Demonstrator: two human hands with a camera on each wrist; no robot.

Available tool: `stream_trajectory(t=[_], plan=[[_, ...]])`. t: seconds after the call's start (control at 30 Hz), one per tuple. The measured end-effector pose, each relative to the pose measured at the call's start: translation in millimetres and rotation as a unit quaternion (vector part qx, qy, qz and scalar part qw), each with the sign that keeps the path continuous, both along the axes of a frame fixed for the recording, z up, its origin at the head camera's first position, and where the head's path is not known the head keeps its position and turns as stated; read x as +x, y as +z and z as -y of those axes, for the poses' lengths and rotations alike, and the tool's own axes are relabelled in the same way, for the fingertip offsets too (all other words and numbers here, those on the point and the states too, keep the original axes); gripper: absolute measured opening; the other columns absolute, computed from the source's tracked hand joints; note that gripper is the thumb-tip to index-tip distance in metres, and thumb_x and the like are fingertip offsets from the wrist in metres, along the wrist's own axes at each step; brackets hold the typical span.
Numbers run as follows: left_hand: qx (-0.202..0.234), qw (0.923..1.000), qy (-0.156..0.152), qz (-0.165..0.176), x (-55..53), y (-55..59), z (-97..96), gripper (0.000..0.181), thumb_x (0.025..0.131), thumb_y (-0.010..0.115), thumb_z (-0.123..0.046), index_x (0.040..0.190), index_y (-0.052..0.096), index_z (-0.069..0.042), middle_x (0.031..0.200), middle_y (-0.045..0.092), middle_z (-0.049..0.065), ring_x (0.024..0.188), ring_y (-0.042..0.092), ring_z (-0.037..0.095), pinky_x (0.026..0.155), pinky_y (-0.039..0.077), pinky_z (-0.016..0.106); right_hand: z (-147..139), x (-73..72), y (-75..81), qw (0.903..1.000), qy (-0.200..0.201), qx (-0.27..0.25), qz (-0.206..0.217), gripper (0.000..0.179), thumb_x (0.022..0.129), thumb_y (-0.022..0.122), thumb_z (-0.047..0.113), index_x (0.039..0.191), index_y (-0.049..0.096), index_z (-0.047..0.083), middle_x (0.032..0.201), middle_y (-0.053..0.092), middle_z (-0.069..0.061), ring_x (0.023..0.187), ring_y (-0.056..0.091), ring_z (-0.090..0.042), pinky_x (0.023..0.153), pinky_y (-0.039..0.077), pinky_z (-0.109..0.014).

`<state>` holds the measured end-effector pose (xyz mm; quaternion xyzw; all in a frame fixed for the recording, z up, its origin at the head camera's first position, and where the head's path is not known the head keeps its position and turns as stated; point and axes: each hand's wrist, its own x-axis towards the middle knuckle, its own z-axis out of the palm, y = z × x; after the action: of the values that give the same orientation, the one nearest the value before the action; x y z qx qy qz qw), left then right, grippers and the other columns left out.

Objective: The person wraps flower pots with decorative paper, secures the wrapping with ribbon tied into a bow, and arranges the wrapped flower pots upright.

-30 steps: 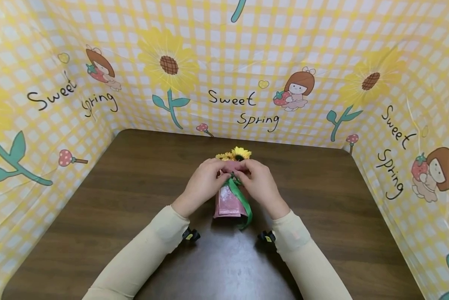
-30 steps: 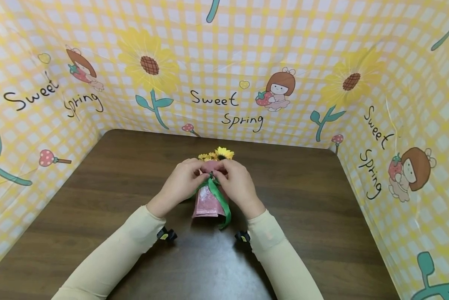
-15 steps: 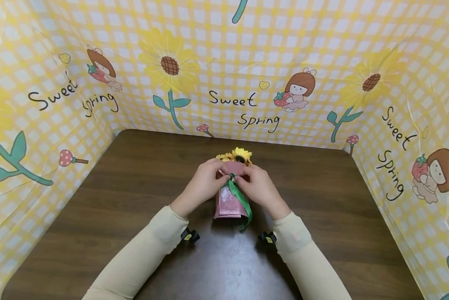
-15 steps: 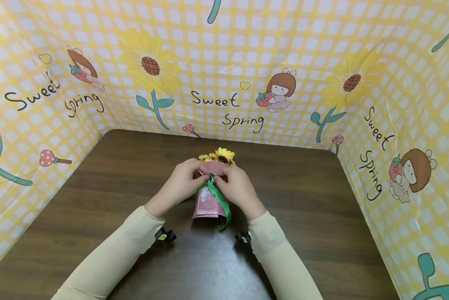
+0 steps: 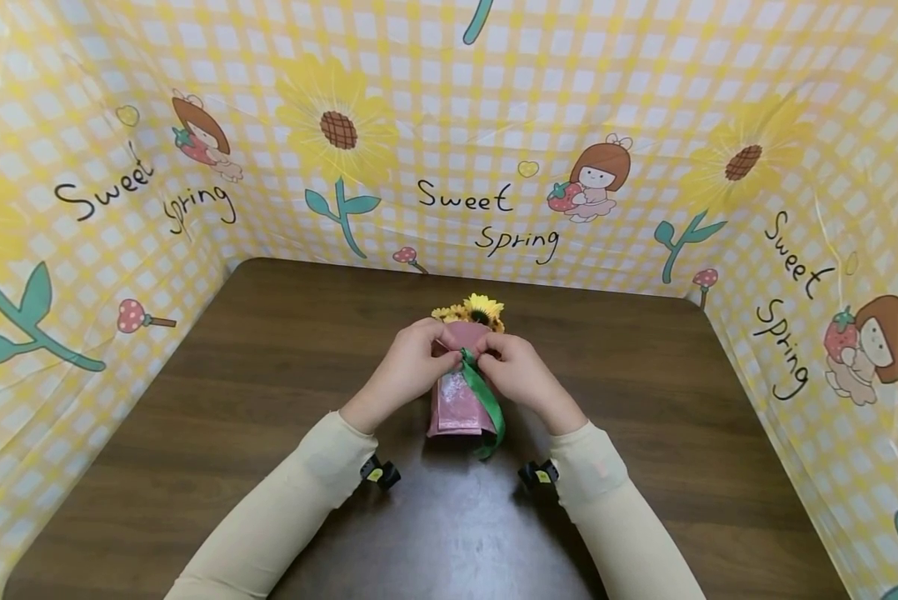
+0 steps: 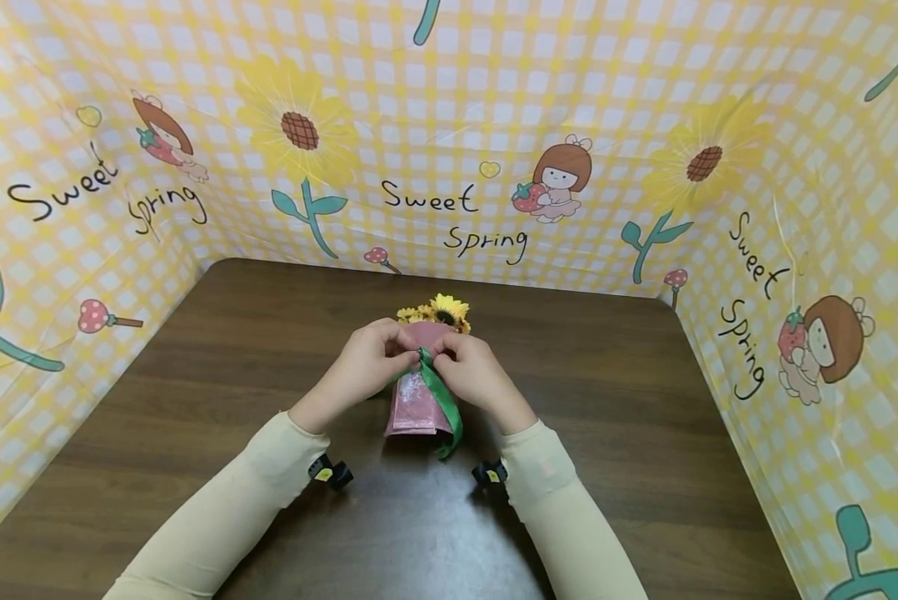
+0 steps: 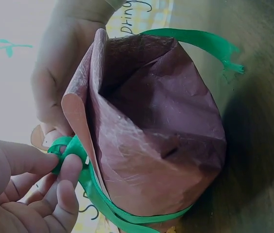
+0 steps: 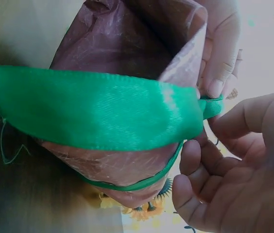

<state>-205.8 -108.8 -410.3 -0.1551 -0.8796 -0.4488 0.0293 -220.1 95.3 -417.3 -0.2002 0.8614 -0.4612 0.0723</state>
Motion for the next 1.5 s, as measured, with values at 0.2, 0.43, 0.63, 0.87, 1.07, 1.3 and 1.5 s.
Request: stream_trajectory(t=[0.2, 0.43, 0.63, 0.87, 1.07, 1.3, 1.5], plan=[[0.010, 0.9999, -0.002, 0.012, 0.7, 1.2, -0.8, 0.004, 0.093, 0.075, -0.012, 0.091, 0.072, -0.010, 0.099, 0.063, 0.004, 0.090, 0.063, 0.018, 0.076, 0.056, 0.030, 2.5, -0.3, -2.5, 0.9991, -0.011, 0.019, -0.036, 0.014, 0.100, 0.058, 0.010, 0.095, 0.070, 0.013, 0.084, 0.063, -0.003, 0.072, 0.054, -0.017, 0.065, 0.046, -0.029], [0.007, 1.0000, -0.003, 0.004, 1.4, 2.7, -0.4, 0.002, 0.092, 0.074, -0.010, 0.092, 0.073, -0.009, 0.098, 0.064, 0.004, 0.089, 0.061, 0.019, 0.076, 0.054, 0.032, 5.0, -0.2, -5.3, 0.9983, -0.024, 0.027, -0.046, 0.004, 0.097, 0.070, 0.018, 0.096, 0.069, 0.014, 0.085, 0.065, -0.001, 0.077, 0.057, -0.018, 0.069, 0.049, -0.030], [0.002, 1.0000, -0.007, -0.004, 1.1, 2.7, -0.8, 0.004, 0.092, 0.074, -0.009, 0.095, 0.074, -0.007, 0.099, 0.065, 0.004, 0.090, 0.062, 0.018, 0.078, 0.054, 0.033, 3.0, -0.7, -3.3, 0.9966, -0.023, 0.057, -0.054, 0.013, 0.096, 0.072, 0.025, 0.088, 0.072, 0.014, 0.080, 0.063, 0.002, 0.071, 0.054, -0.014, 0.063, 0.044, -0.028], [0.007, 0.9999, -0.010, -0.005, 1.0, 2.0, -1.0, 0.004, 0.092, 0.074, -0.009, 0.095, 0.074, -0.008, 0.100, 0.065, 0.004, 0.091, 0.062, 0.019, 0.079, 0.055, 0.033, 1.8, -2.0, -2.1, 0.9960, -0.003, 0.068, -0.057, 0.011, 0.096, 0.072, 0.020, 0.088, 0.075, 0.013, 0.084, 0.068, 0.001, 0.075, 0.056, -0.014, 0.067, 0.048, -0.028], [0.008, 0.9999, -0.006, -0.006, -0.1, 1.0, -0.1, 0.004, 0.092, 0.075, -0.011, 0.096, 0.074, -0.010, 0.101, 0.065, 0.004, 0.092, 0.062, 0.019, 0.079, 0.055, 0.033, 3.0, -2.4, -1.8, 0.9955, -0.004, 0.065, -0.069, 0.012, 0.096, 0.071, 0.018, 0.085, 0.072, 0.013, 0.081, 0.064, 0.001, 0.072, 0.055, -0.014, 0.066, 0.047, -0.029], [0.001, 0.9999, -0.008, -0.010, -1.5, 0.8, -0.1, 0.004, 0.092, 0.075, -0.013, 0.095, 0.074, -0.010, 0.099, 0.064, 0.004, 0.089, 0.062, 0.018, 0.076, 0.055, 0.033, 2.4, -1.5, -3.7, 0.9954, -0.044, 0.036, -0.078, 0.010, 0.095, 0.071, 0.020, 0.085, 0.071, 0.016, 0.081, 0.063, 0.001, 0.075, 0.055, -0.017, 0.067, 0.047, -0.031], [-0.003, 0.9999, -0.003, -0.009, -1.8, 2.2, 1.6, 0.003, 0.092, 0.074, -0.014, 0.095, 0.074, -0.012, 0.100, 0.064, 0.004, 0.089, 0.061, 0.019, 0.076, 0.054, 0.034, 1.5, -2.2, -4.1, 0.9945, -0.064, 0.008, -0.083, 0.008, 0.093, 0.073, 0.021, 0.086, 0.072, 0.017, 0.083, 0.065, 0.001, 0.076, 0.056, -0.016, 0.066, 0.047, -0.032]])
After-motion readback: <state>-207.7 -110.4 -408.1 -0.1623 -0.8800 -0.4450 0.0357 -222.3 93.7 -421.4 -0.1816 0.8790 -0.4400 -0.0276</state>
